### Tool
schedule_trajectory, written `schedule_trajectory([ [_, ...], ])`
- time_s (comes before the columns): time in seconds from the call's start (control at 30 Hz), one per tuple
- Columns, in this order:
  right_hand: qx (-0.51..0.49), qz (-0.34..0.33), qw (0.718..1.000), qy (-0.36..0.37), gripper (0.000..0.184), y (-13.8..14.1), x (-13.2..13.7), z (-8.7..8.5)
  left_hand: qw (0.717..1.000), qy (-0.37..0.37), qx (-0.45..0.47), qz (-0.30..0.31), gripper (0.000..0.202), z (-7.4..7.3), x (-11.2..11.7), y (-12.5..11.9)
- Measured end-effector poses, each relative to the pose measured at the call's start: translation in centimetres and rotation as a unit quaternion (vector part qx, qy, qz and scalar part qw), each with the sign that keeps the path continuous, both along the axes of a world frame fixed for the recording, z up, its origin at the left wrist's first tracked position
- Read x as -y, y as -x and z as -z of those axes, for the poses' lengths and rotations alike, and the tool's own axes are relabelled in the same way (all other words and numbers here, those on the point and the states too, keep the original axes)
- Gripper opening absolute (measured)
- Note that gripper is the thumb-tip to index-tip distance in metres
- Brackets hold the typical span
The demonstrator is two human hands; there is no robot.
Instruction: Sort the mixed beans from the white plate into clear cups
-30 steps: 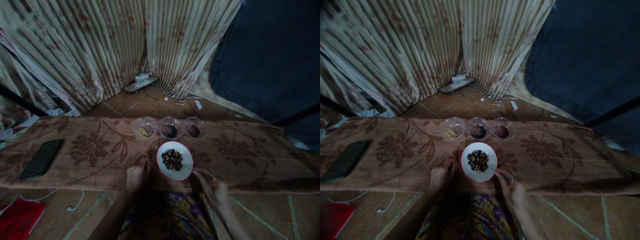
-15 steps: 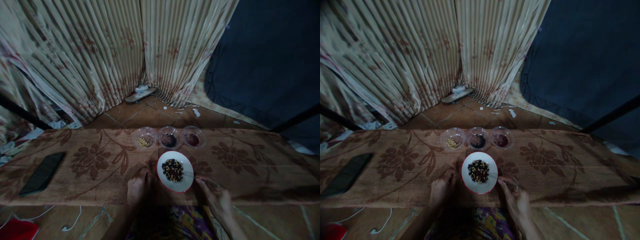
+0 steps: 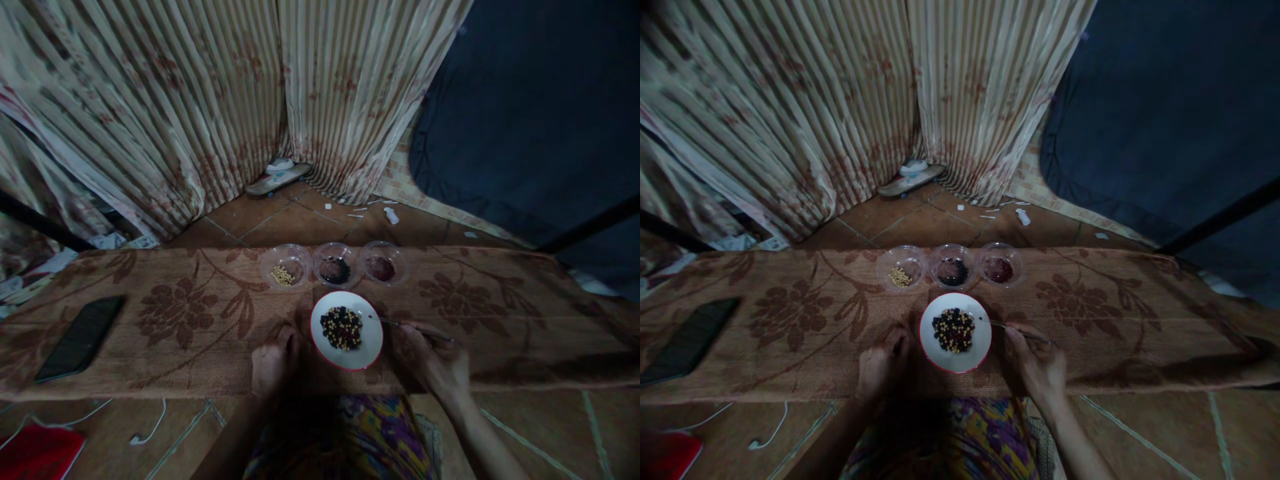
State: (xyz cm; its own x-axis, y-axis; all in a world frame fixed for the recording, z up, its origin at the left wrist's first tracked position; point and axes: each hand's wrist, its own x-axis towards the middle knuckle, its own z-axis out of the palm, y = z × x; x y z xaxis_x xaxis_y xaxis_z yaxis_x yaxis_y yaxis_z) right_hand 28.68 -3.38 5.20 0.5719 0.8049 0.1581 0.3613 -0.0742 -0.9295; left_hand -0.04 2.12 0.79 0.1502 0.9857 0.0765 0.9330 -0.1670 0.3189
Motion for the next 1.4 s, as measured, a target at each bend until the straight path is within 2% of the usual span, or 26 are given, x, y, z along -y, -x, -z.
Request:
schedule_trajectory([
  [0.1,0.040,0.035,0.997,-0.047,0.027,-2.0,-3.0,-1.6,1.000,-0.021,0.007,0.002,0.021,0.1,-0.1,0.1],
  [0.2,0.048,0.081,0.989,-0.111,0.030,-4.2,-6.5,-2.6,0.997,-0.059,0.019,0.039,0.021,-0.2,-0.4,0.2],
  [0.3,0.044,0.068,0.990,-0.112,0.032,-4.8,-8.3,-2.7,0.995,-0.083,0.024,0.059,0.021,-0.5,-0.6,0.2],
  [0.37,0.058,0.053,0.991,-0.112,0.030,-4.0,-7.9,-2.3,0.995,-0.079,0.028,0.057,0.021,-0.5,-0.6,0.2],
  [0.47,0.082,0.018,0.992,-0.096,0.026,-1.7,-5.0,-1.6,0.996,-0.063,0.030,0.054,0.020,-0.5,-0.5,0.1],
  [0.57,0.096,-0.076,0.992,-0.008,0.022,0.1,-1.8,-0.7,0.997,-0.051,0.035,0.050,0.019,-0.5,-0.5,0.0],
  [0.67,0.085,-0.118,0.989,0.035,0.024,0.7,-0.1,0.1,0.997,-0.043,0.039,0.047,0.018,-0.7,-0.4,0.0],
  [0.8,0.089,-0.127,0.987,0.043,0.029,0.9,-0.1,0.3,0.997,-0.045,0.043,0.046,0.019,-0.8,-0.4,-0.1],
  [1.07,0.113,-0.128,0.985,0.032,0.032,1.5,-0.8,0.4,0.994,-0.083,0.055,0.054,0.016,-0.1,-0.5,0.0],
  [1.4,0.105,-0.127,0.986,0.030,0.029,1.4,-0.1,0.8,0.994,-0.075,0.051,0.058,0.017,-0.3,-0.5,0.1],
])
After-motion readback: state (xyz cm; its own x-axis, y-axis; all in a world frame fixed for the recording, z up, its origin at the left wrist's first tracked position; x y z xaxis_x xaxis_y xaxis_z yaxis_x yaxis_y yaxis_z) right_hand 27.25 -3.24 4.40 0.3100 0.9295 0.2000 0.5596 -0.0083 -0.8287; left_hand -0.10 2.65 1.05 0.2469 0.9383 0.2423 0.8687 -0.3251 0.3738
